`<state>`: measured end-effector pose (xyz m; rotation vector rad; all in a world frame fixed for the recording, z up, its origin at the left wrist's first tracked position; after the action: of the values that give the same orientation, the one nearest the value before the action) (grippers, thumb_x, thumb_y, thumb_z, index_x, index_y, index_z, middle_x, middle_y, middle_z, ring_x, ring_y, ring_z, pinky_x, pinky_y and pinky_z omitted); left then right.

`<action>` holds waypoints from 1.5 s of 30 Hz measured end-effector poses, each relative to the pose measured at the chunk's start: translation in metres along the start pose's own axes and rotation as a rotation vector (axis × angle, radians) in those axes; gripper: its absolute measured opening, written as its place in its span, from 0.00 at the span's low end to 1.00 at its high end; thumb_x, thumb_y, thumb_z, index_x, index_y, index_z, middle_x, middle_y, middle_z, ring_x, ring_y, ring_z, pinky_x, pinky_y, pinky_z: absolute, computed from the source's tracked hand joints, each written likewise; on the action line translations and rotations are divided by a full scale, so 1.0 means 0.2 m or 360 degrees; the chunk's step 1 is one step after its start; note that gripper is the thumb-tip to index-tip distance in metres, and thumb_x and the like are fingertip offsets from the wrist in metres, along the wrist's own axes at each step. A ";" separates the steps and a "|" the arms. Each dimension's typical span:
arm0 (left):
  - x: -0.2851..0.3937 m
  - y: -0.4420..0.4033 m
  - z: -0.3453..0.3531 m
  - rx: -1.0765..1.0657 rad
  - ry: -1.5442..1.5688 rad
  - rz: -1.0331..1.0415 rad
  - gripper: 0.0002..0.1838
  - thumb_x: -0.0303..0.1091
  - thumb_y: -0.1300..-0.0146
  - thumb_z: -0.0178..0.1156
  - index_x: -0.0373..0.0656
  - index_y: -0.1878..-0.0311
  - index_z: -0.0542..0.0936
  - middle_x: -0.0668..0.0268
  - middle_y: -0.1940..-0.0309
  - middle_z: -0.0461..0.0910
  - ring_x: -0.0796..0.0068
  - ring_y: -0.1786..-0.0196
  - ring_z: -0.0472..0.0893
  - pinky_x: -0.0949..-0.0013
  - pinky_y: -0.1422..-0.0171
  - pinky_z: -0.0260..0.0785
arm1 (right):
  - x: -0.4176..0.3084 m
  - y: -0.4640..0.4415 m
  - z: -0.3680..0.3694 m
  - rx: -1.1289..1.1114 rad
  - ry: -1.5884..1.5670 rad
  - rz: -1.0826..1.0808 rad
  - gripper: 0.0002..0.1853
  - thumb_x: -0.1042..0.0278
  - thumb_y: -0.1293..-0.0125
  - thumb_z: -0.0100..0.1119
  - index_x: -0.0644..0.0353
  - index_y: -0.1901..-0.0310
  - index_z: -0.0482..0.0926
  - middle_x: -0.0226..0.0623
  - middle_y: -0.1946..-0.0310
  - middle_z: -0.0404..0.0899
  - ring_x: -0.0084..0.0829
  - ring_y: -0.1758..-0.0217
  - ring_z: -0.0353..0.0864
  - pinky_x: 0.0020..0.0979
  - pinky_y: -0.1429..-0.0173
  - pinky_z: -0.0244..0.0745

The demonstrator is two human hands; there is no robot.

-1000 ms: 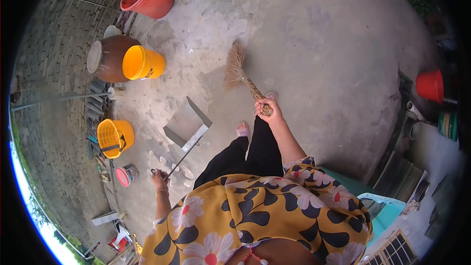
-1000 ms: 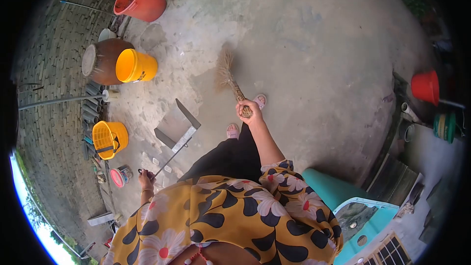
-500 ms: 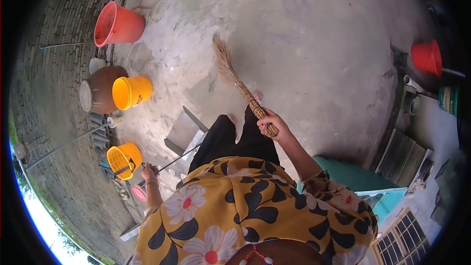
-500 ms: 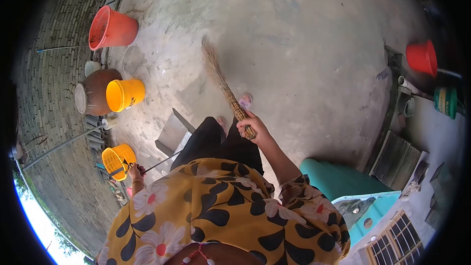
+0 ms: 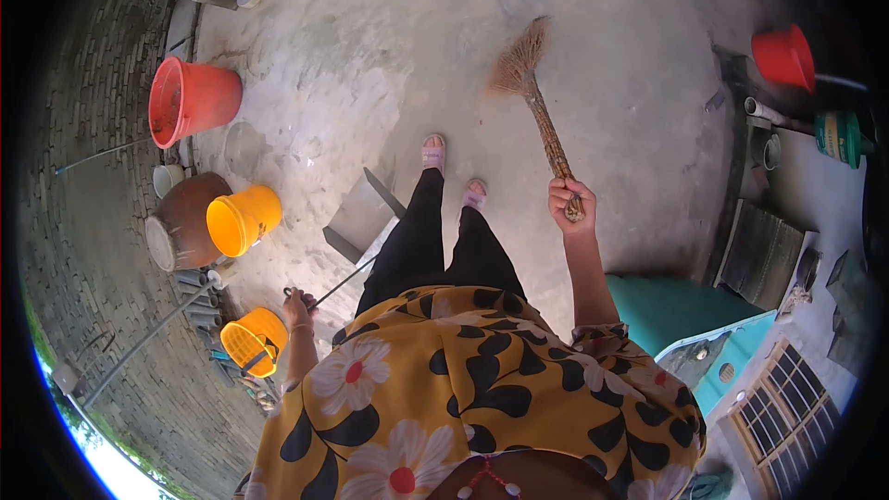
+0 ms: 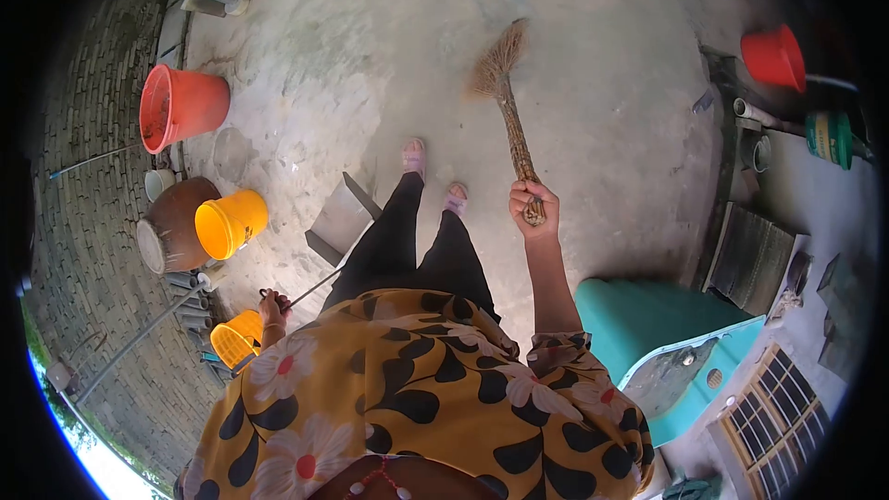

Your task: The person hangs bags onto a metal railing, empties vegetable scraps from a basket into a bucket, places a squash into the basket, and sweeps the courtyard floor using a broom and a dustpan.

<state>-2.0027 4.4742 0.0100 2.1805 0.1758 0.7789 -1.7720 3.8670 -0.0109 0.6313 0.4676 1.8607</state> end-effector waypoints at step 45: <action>1.17 -0.45 0.94 -0.0531 -0.0648 0.0327 0.12 0.42 0.38 0.47 0.47 0.74 0.68 0.71 0.86 0.67 0.80 0.87 0.66 0.76 0.89 0.54 | 0.53 0.40 -0.05 0.0550 0.0222 -0.0745 0.23 0.82 0.47 0.45 0.52 0.49 0.60 0.35 0.81 0.64 0.24 0.85 0.67 0.23 0.86 0.66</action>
<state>-1.6942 4.4994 -0.0371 2.0020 -0.3645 0.4197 -1.8674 3.9376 0.0491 0.5599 0.9565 1.3916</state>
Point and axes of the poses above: each hand's wrist, its own y-axis away from the middle knuckle, its own z-axis out of the palm, x = y × z, the point moved 7 cm from there along -y, towards the middle knuckle
